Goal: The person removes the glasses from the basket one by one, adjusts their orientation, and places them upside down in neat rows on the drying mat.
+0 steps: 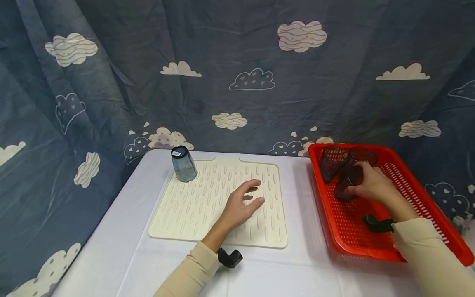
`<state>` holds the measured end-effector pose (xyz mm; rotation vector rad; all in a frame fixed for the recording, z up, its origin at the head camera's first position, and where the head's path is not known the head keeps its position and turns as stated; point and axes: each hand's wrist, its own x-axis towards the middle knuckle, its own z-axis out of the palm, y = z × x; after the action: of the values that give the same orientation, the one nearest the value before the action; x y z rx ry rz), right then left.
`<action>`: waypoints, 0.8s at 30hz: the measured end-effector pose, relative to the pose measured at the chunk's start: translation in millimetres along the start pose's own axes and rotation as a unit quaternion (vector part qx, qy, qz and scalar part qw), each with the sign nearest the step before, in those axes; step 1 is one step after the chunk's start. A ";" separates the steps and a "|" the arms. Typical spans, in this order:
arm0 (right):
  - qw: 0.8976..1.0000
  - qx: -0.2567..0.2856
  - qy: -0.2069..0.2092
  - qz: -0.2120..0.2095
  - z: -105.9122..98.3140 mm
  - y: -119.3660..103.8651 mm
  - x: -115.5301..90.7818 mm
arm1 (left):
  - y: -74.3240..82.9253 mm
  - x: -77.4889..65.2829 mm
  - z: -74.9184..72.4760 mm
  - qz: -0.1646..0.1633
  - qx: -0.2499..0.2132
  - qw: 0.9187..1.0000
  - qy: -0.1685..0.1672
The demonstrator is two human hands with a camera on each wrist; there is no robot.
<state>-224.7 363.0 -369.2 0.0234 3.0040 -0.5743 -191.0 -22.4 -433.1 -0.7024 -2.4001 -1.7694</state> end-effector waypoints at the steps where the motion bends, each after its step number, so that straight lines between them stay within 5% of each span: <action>1: 1.000 -0.001 0.005 0.002 -0.2 0.9 -1.1 | -0.8 0.1 0.6 0.002 0.003 1.000 -0.002; 24: 0.998 0.012 0.058 -0.011 -36.5 -8.5 -37.6 | -4.8 -4.8 3.1 0.001 0.015 1.000 0.000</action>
<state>-190.3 368.7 -329.1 0.0252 3.1142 -0.6323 -188.0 -22.2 -439.9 -0.7008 -2.4188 -1.7295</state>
